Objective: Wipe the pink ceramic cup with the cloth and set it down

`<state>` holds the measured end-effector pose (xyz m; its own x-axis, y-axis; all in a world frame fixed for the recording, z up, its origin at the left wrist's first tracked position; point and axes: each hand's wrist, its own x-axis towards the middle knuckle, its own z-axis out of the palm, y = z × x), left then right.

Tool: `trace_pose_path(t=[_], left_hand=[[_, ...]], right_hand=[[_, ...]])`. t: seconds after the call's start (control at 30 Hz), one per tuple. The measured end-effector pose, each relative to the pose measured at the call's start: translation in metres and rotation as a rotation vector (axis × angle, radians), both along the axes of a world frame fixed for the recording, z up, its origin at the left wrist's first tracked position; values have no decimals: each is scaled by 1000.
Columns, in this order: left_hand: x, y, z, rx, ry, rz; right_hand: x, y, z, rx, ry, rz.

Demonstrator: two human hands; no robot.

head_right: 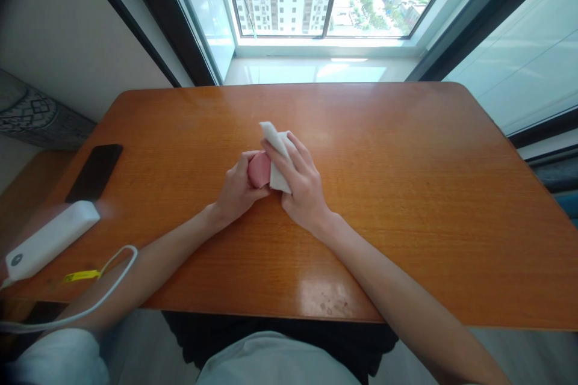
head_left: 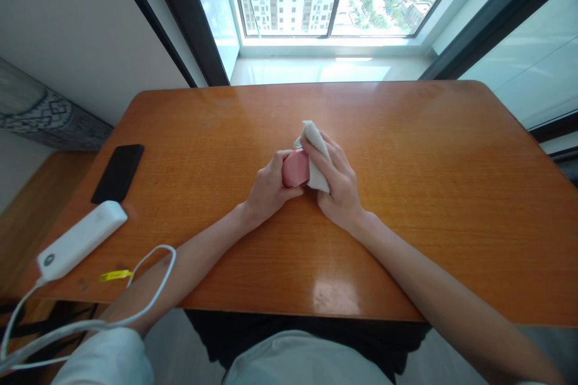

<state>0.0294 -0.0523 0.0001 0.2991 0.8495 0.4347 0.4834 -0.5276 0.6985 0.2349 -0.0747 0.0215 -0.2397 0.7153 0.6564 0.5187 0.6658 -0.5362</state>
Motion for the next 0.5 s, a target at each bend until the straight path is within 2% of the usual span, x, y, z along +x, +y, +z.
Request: trace_pose_path(t=[0.1,0.23,0.3,0.43,0.5], left_hand=[[-1,1,-1,-4,-11,-18],[1,0,1,13,9,10],[1,-1,2,8,8,19],[0,0,0,-19,0,1],[0,1,0,-14,-2,-6]], right_hand=[[-1,-2,0,109,-73,49],[0,4,-5,-121,156,-41],[-1,3,-5,-154,190,-55],[-4,-5,-1,47,1,16],[-3,-3,-4,65,-8,24]])
